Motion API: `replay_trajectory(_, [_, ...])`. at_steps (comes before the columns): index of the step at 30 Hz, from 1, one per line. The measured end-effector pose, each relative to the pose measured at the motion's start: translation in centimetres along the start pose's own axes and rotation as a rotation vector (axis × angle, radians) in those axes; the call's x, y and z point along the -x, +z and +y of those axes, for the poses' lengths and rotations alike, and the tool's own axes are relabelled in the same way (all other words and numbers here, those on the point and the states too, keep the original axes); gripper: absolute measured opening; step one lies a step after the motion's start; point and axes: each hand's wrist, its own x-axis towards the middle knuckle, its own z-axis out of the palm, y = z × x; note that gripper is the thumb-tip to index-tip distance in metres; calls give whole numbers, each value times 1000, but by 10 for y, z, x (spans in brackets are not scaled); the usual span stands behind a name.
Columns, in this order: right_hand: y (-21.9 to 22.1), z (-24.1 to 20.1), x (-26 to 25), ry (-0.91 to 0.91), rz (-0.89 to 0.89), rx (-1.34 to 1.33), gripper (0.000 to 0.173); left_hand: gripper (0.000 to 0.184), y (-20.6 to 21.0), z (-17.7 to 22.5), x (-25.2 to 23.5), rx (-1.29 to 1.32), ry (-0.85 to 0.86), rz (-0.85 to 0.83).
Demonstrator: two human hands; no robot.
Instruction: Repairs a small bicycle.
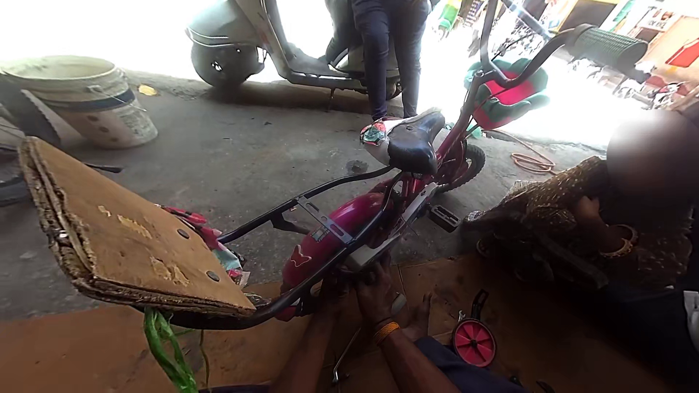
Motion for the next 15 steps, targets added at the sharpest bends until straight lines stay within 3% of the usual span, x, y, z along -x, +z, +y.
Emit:
replay_trajectory(4, [-9,14,4,-33,-4,-25,23,66,2,14,7,-5,26,-33])
replay_trajectory(6, [-20,26,8,-81,-22,-72,23,44,13,61,17,-126,-176,-66])
replay_trajectory(8, [-25,28,11,-129,-24,-86,27,20,17,73,19,-294,-290,-87])
replay_trajectory(12, [-19,24,18,-176,8,-125,41,31,8,23,22,-347,-105,-102])
replay_trajectory(15, [-29,12,17,-162,-5,-82,46,38,16,39,17,-397,-115,-197])
